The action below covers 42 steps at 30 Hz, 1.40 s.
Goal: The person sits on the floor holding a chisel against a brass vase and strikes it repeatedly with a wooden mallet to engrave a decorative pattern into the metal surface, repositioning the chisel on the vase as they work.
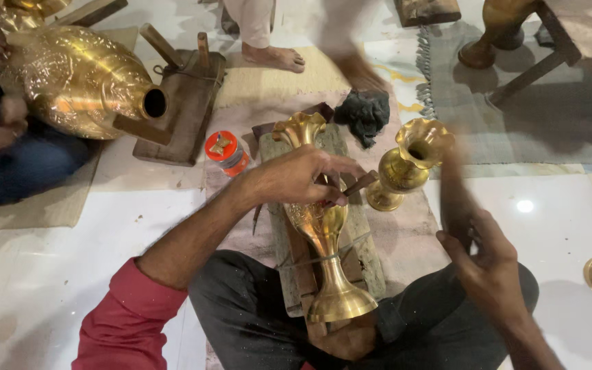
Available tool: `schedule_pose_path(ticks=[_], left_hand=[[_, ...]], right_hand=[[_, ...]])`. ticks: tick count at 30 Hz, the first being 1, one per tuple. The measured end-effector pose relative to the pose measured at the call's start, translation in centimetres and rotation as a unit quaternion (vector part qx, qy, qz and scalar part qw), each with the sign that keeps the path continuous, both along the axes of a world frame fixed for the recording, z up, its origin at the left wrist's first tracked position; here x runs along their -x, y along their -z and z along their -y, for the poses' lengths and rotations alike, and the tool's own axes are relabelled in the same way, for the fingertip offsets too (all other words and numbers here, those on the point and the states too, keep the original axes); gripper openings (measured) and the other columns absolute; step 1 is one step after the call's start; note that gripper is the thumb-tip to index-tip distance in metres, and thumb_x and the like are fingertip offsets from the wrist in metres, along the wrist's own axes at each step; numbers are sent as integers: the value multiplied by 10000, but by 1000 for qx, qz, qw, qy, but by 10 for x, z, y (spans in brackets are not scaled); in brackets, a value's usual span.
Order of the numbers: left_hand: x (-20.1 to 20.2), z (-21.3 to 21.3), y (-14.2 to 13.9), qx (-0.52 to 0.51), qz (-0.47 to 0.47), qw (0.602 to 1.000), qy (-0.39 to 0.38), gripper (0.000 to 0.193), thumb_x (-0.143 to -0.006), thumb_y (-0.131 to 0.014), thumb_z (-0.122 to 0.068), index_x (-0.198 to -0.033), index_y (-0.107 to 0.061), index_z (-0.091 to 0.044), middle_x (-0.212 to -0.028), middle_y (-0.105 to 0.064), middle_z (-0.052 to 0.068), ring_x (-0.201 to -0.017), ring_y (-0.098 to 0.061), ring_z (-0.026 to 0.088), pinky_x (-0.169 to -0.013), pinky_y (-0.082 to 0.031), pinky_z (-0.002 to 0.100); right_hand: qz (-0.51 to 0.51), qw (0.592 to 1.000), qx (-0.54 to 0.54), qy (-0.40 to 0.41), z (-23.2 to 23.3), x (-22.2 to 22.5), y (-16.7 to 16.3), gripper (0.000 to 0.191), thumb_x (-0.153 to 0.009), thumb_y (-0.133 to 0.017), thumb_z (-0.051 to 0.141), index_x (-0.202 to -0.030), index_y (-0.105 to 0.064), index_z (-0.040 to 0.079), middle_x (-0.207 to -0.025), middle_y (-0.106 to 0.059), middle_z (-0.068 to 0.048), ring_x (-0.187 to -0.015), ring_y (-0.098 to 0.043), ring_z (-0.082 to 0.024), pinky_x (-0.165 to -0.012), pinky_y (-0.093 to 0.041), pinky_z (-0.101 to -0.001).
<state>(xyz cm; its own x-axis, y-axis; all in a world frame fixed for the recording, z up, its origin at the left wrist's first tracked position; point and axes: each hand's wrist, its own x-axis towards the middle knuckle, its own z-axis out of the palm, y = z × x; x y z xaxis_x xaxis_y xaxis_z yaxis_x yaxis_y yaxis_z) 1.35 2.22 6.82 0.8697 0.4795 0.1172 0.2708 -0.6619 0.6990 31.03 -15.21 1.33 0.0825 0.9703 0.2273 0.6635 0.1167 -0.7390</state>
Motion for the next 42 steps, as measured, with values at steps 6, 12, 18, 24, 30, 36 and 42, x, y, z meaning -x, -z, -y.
schedule_pose_path(ticks=[6, 12, 18, 24, 30, 36, 42], left_hand=[[-3, -3, 4, 35, -12, 999, 1, 556, -826, -832, -270, -1345, -663, -165, -1334, -701, 62, -937, -774, 193, -900, -602, 386], [-7, -7, 12, -12, 0, 1000, 11, 519, -841, -870, -310, -1309, -694, -172, -1362, -683, 68, -989, -770, 199, -920, -592, 414], [-4, -4, 4, 99, -24, 995, 8, 541, -855, -789, -273, -1374, -652, -213, -1112, -804, 38, -880, -800, 142, -866, -653, 370], [-7, -3, 2, 63, -68, 996, -10, 546, -864, -801, -285, -1383, -648, -210, -1092, -815, 42, -844, -799, 146, -888, -608, 371], [-5, -8, 6, -5, 20, 999, 29, 539, -830, -846, -268, -1328, -684, -140, -1289, -724, 86, -938, -777, 195, -903, -583, 377], [-4, -6, 0, 43, -21, 999, 13, 544, -815, -824, -258, -1330, -680, -161, -1132, -794, 64, -876, -786, 159, -869, -595, 363], [-4, -7, 2, 71, -66, 995, -10, 548, -831, -807, -240, -1361, -672, -194, -1009, -830, 74, -852, -801, 147, -899, -602, 340]], right_hand=[[-33, 999, -25, -7, 2, 1, 8, 670, -880, -694, 24, -1510, -508, 155, -1249, -642, -129, -1100, -691, -246, -898, -618, -367], [22, 999, -21, 35, 1, -9, 30, 586, -883, -735, 73, -1433, -538, 123, -1214, -659, -127, -1033, -695, -223, -842, -638, -348], [3, 997, 18, 72, 4, -9, 28, 563, -904, -746, 109, -1428, -542, 97, -1188, -667, -148, -1023, -682, -250, -823, -605, -387], [-78, 996, -16, 51, 6, 3, 13, 675, -904, -707, 118, -1525, -441, 122, -1298, -630, -127, -1160, -651, -248, -923, -553, -373], [-149, 988, -19, 39, 11, 8, 14, 698, -933, -671, 106, -1578, -406, 144, -1303, -632, -151, -1187, -653, -258, -978, -561, -368], [-142, 989, -19, 43, 14, 3, 27, 696, -947, -648, 67, -1590, -393, 143, -1272, -655, -145, -1165, -673, -252, -965, -595, -351], [-75, 995, -33, 57, 18, 3, 34, 652, -956, -653, 32, -1569, -435, 69, -1292, -641, -170, -1139, -655, -278, -890, -588, -374]])
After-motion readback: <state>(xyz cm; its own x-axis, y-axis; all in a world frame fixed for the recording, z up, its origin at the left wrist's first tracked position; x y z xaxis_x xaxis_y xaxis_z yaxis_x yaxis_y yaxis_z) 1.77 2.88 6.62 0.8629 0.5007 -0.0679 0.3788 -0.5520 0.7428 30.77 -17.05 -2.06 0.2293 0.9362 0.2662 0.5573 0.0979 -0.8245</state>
